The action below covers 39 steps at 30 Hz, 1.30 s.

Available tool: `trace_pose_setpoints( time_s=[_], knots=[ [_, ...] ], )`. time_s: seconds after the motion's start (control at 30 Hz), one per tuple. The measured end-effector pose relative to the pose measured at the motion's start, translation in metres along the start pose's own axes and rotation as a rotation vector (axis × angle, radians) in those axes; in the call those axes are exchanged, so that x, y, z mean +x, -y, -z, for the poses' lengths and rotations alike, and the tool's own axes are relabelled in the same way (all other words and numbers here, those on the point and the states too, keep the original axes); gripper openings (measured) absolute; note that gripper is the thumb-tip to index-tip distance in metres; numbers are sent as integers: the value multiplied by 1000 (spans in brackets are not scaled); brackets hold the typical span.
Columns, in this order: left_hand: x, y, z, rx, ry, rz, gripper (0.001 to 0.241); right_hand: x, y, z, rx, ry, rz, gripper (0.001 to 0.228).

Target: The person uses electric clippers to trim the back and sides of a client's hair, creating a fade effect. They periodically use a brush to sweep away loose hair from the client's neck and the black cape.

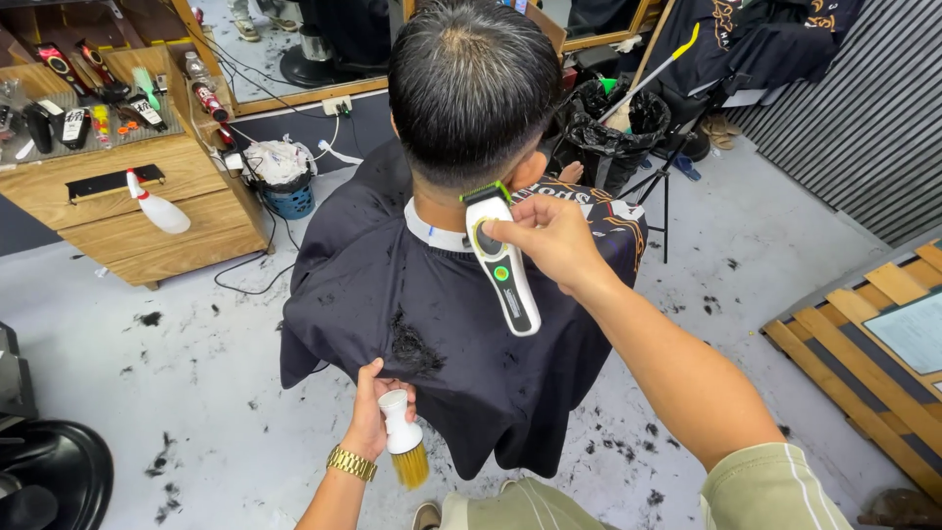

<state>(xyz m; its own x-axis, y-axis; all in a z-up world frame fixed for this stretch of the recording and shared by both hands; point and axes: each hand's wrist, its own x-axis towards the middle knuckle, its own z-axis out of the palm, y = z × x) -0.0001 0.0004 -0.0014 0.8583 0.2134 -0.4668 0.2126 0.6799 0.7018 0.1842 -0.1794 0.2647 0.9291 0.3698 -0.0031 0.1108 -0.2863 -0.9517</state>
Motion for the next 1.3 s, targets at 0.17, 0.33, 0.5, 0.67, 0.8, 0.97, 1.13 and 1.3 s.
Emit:
trace_pose_setpoints(
  time_s=[0.17, 0.33, 0.5, 0.67, 0.8, 0.97, 1.13, 1.3],
  knots=[
    [-2, -2, -1, 31, 16, 21, 73, -7, 2, -8, 174, 28, 70, 18],
    [0, -1, 0, 15, 21, 2, 72, -6, -6, -20, 244, 95, -132, 22],
    [2, 0, 2, -11, 8, 28, 70, -10, -14, -38, 379, 35, -86, 23],
    [1, -1, 0, -53, 4, 55, 62, -13, -10, -54, 443, 58, -120, 21],
    [2, 0, 0, -105, -11, 71, 58, -16, 0, -67, 482, 54, -190, 24],
    [0, 0, 0, -118, -17, 81, 58, -16, -1, -79, 512, 25, -107, 22],
    [0, -3, -1, -107, -19, 85, 59, -14, 4, -86, 538, 28, -180, 20],
    [-3, -5, -2, -64, -19, 64, 60, -17, 5, -93, 542, -22, -80, 22]
  ],
)
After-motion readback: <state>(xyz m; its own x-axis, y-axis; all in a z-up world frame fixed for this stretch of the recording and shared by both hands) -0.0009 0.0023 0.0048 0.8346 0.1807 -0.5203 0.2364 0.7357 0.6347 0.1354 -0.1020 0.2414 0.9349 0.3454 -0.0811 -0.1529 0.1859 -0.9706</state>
